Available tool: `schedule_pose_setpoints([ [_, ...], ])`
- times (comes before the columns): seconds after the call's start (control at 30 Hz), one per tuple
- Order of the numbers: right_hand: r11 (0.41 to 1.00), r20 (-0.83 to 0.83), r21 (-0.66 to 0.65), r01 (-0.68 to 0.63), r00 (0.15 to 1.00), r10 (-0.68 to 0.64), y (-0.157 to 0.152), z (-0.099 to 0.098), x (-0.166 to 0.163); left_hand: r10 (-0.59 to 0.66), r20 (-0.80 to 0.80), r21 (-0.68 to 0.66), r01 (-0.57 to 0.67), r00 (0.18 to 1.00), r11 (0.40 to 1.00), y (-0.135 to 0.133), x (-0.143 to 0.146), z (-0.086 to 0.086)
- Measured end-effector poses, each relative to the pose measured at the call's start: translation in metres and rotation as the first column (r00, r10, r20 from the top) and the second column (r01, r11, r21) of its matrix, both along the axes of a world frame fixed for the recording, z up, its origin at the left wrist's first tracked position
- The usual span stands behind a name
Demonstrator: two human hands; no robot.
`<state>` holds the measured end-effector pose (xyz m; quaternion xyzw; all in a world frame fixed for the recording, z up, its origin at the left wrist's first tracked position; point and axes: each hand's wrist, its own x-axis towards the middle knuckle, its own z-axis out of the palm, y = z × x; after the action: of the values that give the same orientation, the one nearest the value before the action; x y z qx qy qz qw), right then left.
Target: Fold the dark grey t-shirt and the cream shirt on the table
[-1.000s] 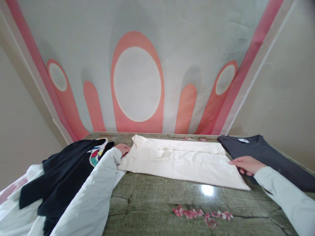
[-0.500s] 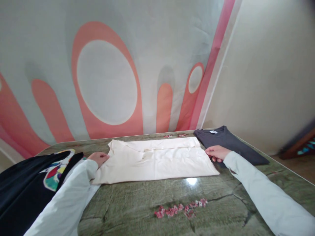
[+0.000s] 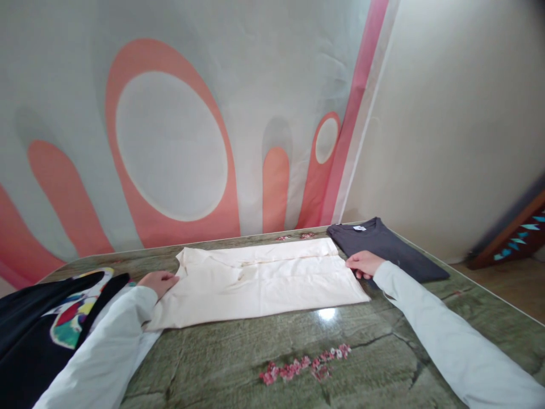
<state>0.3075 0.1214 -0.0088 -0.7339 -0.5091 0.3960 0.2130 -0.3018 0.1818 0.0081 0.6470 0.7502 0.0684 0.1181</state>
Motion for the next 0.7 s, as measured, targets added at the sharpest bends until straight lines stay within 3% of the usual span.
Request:
schedule_pose_setpoints([
  [0.17, 1.000, 0.049, 0.001, 0.012, 0.999, -0.012, 0.001, 0.000, 0.000, 0.015, -0.039, 0.014, -0.014, 0.999, 1.000, -0.004, 0.003, 0.006],
  [0.4, 0.995, -0.108, -0.080, -0.065, 0.993, 0.056, -0.004, 0.005, 0.009, 0.019, -0.026, -0.012, -0.019, 0.999, 1.000, -0.004, 0.006, 0.008],
  [0.5, 0.999, -0.140, -0.034, -0.041, 0.989, 0.036, -0.002, 0.004, 0.007, 0.016, -0.009, -0.019, -0.016, 1.000, 1.000, -0.004, 0.004, 0.007],
  [0.7, 0.998, 0.086, 0.055, -0.005, 0.996, 0.000, 0.006, 0.001, -0.014, 0.041, -0.034, -0.024, -0.042, 0.999, 0.999, -0.004, 0.008, 0.009],
])
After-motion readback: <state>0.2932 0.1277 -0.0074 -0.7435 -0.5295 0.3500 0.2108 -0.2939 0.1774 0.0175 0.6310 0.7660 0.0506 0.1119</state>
